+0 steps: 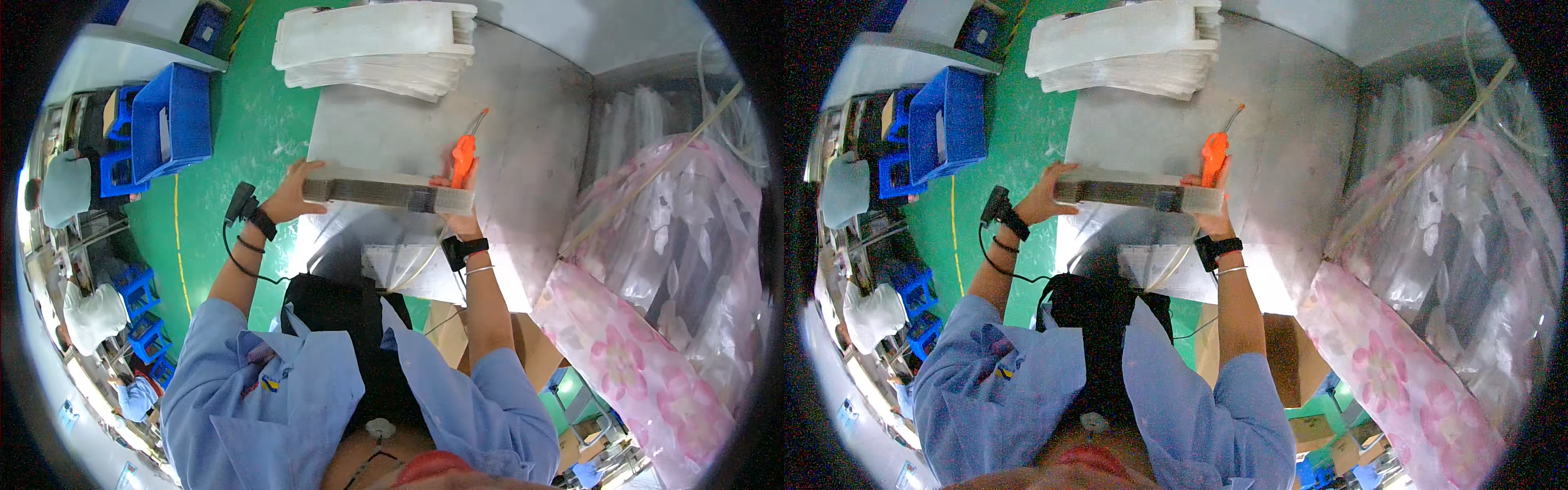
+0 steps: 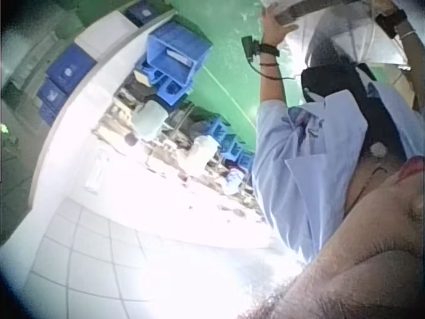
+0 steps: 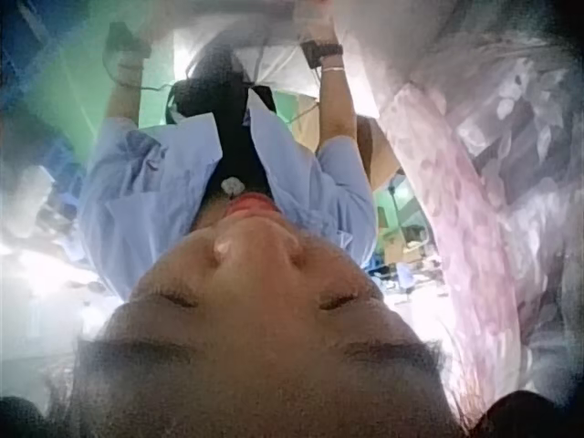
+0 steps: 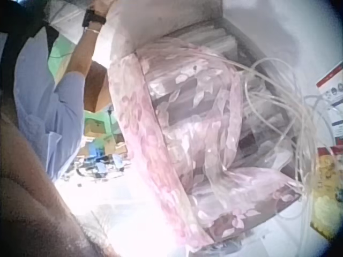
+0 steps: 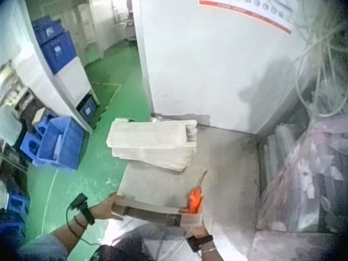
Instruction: Cleaning a stack of white plastic components using a pressurized air gun and then transporting them to a staging table.
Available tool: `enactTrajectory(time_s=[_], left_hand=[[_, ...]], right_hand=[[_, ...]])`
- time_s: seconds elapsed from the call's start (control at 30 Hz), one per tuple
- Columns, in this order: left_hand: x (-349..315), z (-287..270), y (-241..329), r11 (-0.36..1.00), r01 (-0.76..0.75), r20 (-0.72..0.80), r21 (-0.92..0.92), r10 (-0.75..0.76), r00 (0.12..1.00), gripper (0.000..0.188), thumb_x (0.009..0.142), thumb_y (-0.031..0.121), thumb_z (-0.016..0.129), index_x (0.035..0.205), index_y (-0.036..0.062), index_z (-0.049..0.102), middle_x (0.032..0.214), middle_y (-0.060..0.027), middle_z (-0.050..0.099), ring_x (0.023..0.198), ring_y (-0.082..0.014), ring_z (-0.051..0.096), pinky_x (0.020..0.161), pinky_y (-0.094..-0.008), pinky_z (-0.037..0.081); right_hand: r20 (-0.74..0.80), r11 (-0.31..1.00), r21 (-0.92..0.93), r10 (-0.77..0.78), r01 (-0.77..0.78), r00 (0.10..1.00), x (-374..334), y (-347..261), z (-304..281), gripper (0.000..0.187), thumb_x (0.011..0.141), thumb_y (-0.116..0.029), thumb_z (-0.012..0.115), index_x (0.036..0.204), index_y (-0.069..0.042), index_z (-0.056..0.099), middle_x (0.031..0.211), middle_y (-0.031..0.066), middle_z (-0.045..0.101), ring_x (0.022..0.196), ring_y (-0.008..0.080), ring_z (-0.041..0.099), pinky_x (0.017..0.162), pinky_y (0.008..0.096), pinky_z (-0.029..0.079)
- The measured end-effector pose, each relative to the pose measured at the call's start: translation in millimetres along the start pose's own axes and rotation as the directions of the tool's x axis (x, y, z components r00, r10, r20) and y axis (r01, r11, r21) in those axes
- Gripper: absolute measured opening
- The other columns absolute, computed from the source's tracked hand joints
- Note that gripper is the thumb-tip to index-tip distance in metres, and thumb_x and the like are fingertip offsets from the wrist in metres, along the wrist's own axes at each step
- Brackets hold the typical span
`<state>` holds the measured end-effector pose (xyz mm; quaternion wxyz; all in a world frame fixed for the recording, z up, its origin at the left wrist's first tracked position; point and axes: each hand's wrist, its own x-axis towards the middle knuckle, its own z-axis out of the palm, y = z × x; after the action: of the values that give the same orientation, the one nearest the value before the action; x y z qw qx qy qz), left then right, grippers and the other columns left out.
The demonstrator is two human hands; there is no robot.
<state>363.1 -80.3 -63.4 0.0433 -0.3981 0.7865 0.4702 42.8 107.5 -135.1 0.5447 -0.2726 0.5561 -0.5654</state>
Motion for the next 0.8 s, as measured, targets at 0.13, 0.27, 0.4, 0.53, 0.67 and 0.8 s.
enactTrajectory(time_s=[0.13, 0.27, 0.4, 0.53, 0.67, 0.8], left_hand=[[19, 45, 119, 0.843, -0.159, -0.142, 0.514, 0.267, 0.953, 0.111, 0.057, 0.053, 0.08, 0.147, 0.0165, 0.026, 0.151, -0.0211, 0.017, 0.139, -0.0463, 0.009, 0.112, -0.06, 0.007], [58, 92, 98, 0.741, -0.008, -0.137, 0.671, 0.134, 0.981, 0.082, 0.068, 0.063, 0.066, 0.128, 0.0107, 0.049, 0.121, -0.0168, 0.055, 0.119, -0.0374, 0.047, 0.107, -0.055, 0.026], [71, 77, 90, 0.729, -0.137, -0.073, 0.671, 0.249, 0.966, 0.064, 0.073, 0.065, 0.061, 0.099, 0.0072, 0.057, 0.094, -0.0105, 0.064, 0.093, -0.0317, 0.062, 0.086, -0.0468, 0.046], [38, 40, 95, 0.867, -0.088, -0.135, 0.49, 0.175, 0.975, 0.066, 0.073, 0.068, 0.058, 0.094, 0.0049, 0.056, 0.085, -0.0127, 0.065, 0.084, -0.0334, 0.065, 0.075, -0.0429, 0.051], [-54, -26, 62, 0.999, -0.004, 0.075, -0.036, 0.007, 0.997, 0.068, 0.075, 0.062, 0.064, 0.104, 0.0003, 0.066, 0.088, -0.0184, 0.069, 0.079, -0.0299, 0.066, 0.071, -0.04, 0.05], [-184, -47, -25, 0.967, 0.252, 0.24, -0.044, -0.235, 0.942, 0.069, 0.082, 0.064, 0.053, 0.103, 0.0004, 0.068, 0.082, -0.0164, 0.068, 0.071, -0.0221, 0.062, 0.066, -0.0393, 0.048]], right_hand=[[0.013, 0.997, -0.007, 0.075, -0.075, 0.997, 3, -5, -4, 0.131, 0.066, 0.004, 0.078, 0.145, -0.026, -0.023, 0.136, 0.0159, 0.042, 0.113, 0.0227, 0.053, 0.088, 0.0352, 0.052], [0.031, 1.0, 0.026, 0.005, -0.006, 1.0, 2, -11, -7, 0.127, 0.068, 0.006, 0.076, 0.146, -0.026, -0.02, 0.138, 0.0158, 0.041, 0.118, 0.0234, 0.049, 0.09, 0.036, 0.051], [-0.104, 0.998, 0.06, 0.014, -0.007, 0.994, -18, -23, -22, 0.114, 0.07, 0.011, 0.071, 0.15, -0.022, -0.004, 0.143, 0.0138, 0.037, 0.126, 0.0254, 0.043, 0.1, 0.0403, 0.045], [-0.145, 0.863, 0.474, -0.121, 0.176, 0.982, -73, -33, -29, 0.082, 0.078, -0.002, 0.067, 0.146, -0.009, 0.022, 0.149, 0.0139, 0.03, 0.133, 0.0292, 0.035, 0.109, 0.0499, 0.032], [0.036, 0.55, 0.835, -0.095, 0.022, 0.995, -152, -67, -28, 0.063, 0.079, -0.02, 0.069, 0.132, -0.005, 0.039, 0.105, 0.0076, 0.059, 0.086, 0.021, 0.058, 0.094, 0.0464, 0.047], [0.06, 0.97, 0.025, 0.239, -0.241, 0.969, -189, -168, 63, 0.043, 0.082, -0.021, 0.063, 0.119, -0.004, 0.047, 0.072, 0.003, 0.055, 0.059, 0.0206, 0.052, 0.072, 0.0454, 0.05]])
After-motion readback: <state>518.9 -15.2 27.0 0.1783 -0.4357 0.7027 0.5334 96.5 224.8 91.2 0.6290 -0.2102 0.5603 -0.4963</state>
